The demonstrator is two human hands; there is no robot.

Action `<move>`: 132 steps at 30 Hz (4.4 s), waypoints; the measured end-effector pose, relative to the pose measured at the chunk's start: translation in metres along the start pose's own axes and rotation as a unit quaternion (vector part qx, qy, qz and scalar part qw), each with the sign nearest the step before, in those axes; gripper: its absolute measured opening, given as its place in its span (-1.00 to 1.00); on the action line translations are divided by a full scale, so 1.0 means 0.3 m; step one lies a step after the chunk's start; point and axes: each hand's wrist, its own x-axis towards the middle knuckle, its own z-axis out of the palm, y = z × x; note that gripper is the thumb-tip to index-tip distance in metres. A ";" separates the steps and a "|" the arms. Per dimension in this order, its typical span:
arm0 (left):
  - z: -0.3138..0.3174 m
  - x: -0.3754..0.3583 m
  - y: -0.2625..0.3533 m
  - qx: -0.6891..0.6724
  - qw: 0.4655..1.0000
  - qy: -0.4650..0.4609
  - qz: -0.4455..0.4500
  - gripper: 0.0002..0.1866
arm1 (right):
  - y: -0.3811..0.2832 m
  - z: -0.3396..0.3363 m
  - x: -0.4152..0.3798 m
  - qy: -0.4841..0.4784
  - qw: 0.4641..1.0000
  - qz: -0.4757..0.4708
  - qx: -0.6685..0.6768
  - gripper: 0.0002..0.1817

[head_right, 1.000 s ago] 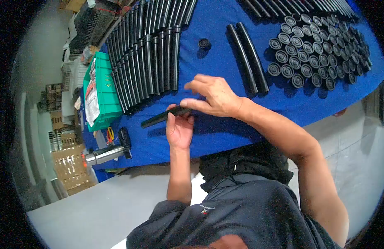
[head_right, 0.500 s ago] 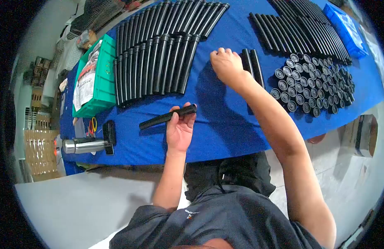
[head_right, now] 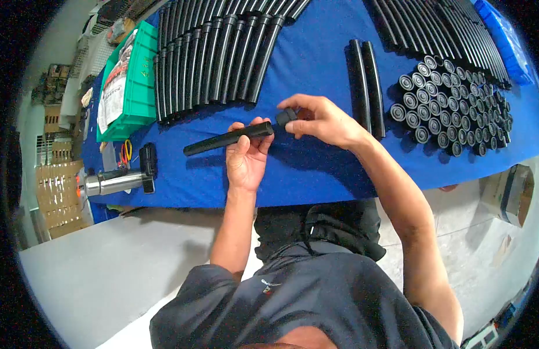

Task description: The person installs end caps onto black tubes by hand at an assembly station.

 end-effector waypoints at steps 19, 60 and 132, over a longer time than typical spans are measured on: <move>0.036 -0.024 -0.027 0.099 0.992 0.069 0.036 -0.66 | 0.022 0.057 -0.035 0.050 0.968 -0.132 -0.208 -0.60; -0.091 -0.023 0.091 0.040 0.999 0.029 0.010 -0.72 | 0.071 0.056 -0.035 0.051 0.951 -0.190 -0.237 -0.66; -0.060 -0.006 0.095 0.022 0.999 0.006 -0.028 -0.70 | 0.111 0.112 -0.039 0.083 0.894 -0.330 -0.292 -0.65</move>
